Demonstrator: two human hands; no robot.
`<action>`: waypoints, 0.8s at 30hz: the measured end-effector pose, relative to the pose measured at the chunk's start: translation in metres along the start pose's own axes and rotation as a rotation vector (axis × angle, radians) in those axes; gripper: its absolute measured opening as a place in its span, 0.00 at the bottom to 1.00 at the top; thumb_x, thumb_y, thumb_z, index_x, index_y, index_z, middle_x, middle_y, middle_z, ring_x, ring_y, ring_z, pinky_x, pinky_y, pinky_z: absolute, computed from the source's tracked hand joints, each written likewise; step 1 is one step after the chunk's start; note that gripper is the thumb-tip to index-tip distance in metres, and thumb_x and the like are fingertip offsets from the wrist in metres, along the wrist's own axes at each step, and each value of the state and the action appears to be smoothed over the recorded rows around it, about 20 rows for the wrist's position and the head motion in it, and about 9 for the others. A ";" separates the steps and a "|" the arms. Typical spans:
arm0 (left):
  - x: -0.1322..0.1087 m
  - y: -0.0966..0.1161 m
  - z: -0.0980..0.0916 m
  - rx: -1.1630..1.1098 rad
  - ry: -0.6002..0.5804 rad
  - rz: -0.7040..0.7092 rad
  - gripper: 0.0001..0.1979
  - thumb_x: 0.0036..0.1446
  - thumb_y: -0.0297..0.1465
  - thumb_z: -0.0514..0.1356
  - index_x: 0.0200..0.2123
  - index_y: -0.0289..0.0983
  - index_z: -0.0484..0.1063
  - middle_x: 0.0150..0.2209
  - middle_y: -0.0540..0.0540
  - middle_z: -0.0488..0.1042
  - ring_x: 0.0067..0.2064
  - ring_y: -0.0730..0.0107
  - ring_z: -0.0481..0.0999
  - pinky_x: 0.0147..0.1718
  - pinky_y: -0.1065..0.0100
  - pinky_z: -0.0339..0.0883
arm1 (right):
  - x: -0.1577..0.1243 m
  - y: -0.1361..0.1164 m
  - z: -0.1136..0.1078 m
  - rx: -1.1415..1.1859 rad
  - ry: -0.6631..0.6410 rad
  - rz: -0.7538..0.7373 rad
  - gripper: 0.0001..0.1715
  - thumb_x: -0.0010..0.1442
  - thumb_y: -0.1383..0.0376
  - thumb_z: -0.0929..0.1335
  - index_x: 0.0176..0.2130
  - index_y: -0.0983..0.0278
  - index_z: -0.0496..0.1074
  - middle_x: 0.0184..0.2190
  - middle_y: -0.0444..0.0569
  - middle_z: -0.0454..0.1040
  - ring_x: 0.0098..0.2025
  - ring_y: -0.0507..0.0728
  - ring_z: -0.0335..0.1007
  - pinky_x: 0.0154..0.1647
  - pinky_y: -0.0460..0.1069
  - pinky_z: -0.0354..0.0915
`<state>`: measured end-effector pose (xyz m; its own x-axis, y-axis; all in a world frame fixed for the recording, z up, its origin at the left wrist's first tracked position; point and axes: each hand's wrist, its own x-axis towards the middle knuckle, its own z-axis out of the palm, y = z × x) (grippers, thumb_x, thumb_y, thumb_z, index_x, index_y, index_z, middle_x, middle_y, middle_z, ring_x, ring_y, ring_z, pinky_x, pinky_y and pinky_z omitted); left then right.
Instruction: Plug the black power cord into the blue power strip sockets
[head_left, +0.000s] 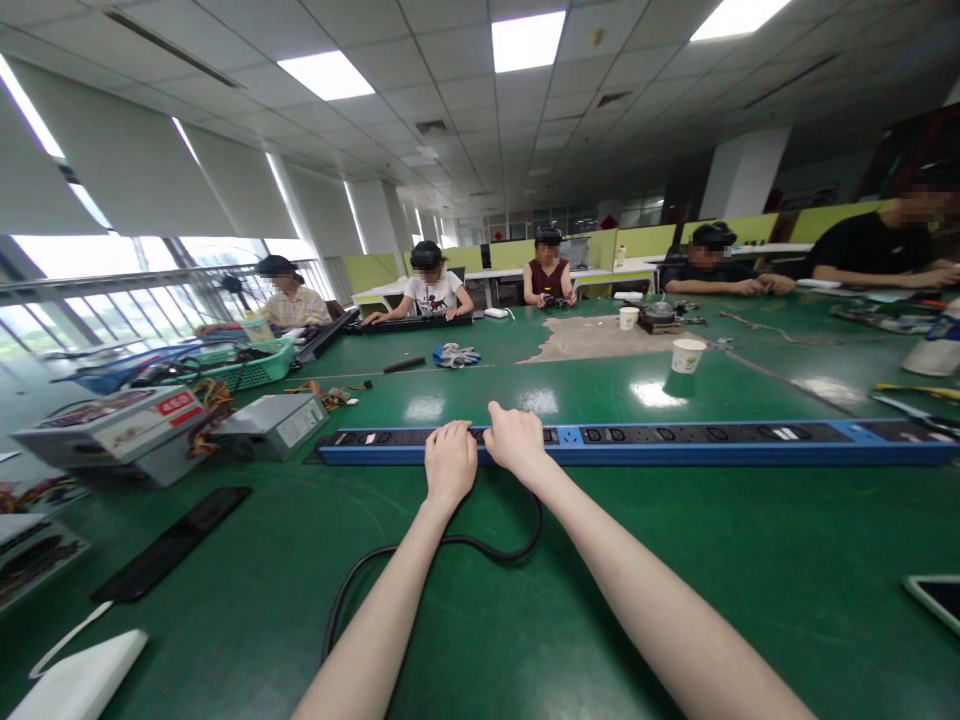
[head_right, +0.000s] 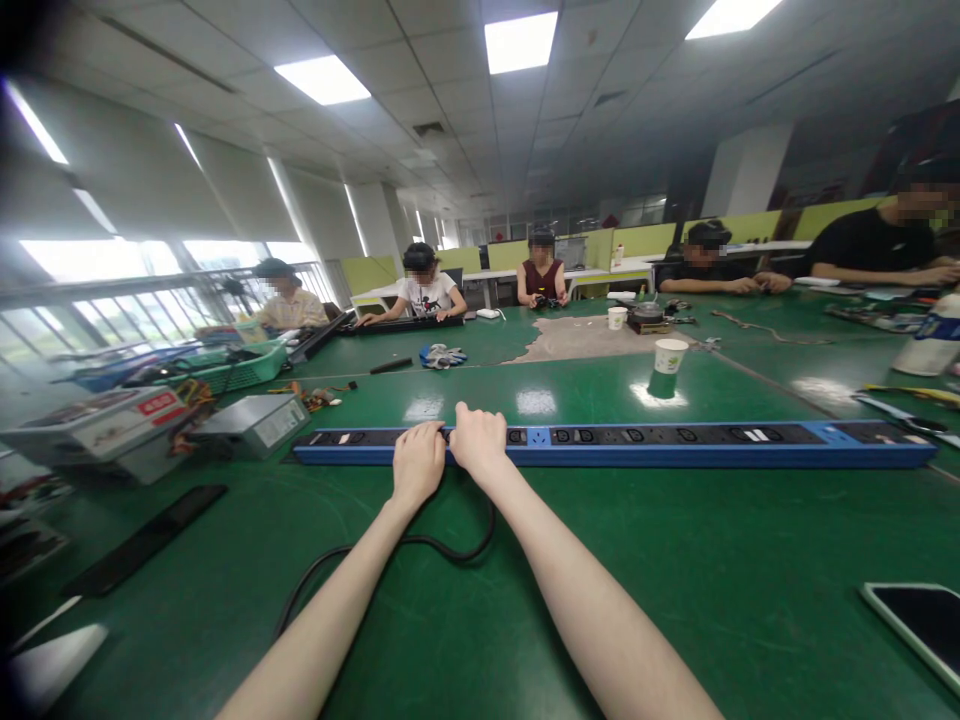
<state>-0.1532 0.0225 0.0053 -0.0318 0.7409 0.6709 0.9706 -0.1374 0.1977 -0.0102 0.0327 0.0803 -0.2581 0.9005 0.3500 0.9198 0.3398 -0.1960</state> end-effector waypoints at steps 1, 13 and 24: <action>0.000 0.000 0.000 0.003 -0.001 -0.001 0.19 0.70 0.30 0.47 0.55 0.39 0.74 0.55 0.41 0.78 0.60 0.57 0.72 0.62 0.56 0.58 | 0.001 0.002 0.000 -0.002 0.003 0.005 0.14 0.65 0.62 0.64 0.50 0.62 0.68 0.41 0.56 0.79 0.46 0.62 0.77 0.47 0.53 0.62; 0.001 0.002 0.002 0.074 0.011 -0.004 0.18 0.70 0.31 0.47 0.53 0.41 0.74 0.53 0.41 0.78 0.57 0.55 0.73 0.59 0.55 0.60 | -0.004 0.015 -0.006 0.073 -0.008 0.063 0.14 0.66 0.57 0.63 0.48 0.59 0.70 0.41 0.52 0.79 0.44 0.60 0.76 0.42 0.50 0.59; 0.000 0.005 0.005 0.101 0.016 0.012 0.16 0.70 0.31 0.48 0.52 0.41 0.74 0.52 0.42 0.78 0.56 0.55 0.73 0.58 0.55 0.60 | 0.006 0.068 -0.084 0.143 0.223 0.004 0.14 0.66 0.54 0.62 0.47 0.57 0.68 0.35 0.46 0.77 0.35 0.57 0.72 0.34 0.47 0.51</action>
<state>-0.1476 0.0251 0.0028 -0.0236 0.7286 0.6845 0.9900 -0.0783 0.1175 0.0752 0.0380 0.1455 -0.1680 0.8254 0.5390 0.8657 0.3851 -0.3198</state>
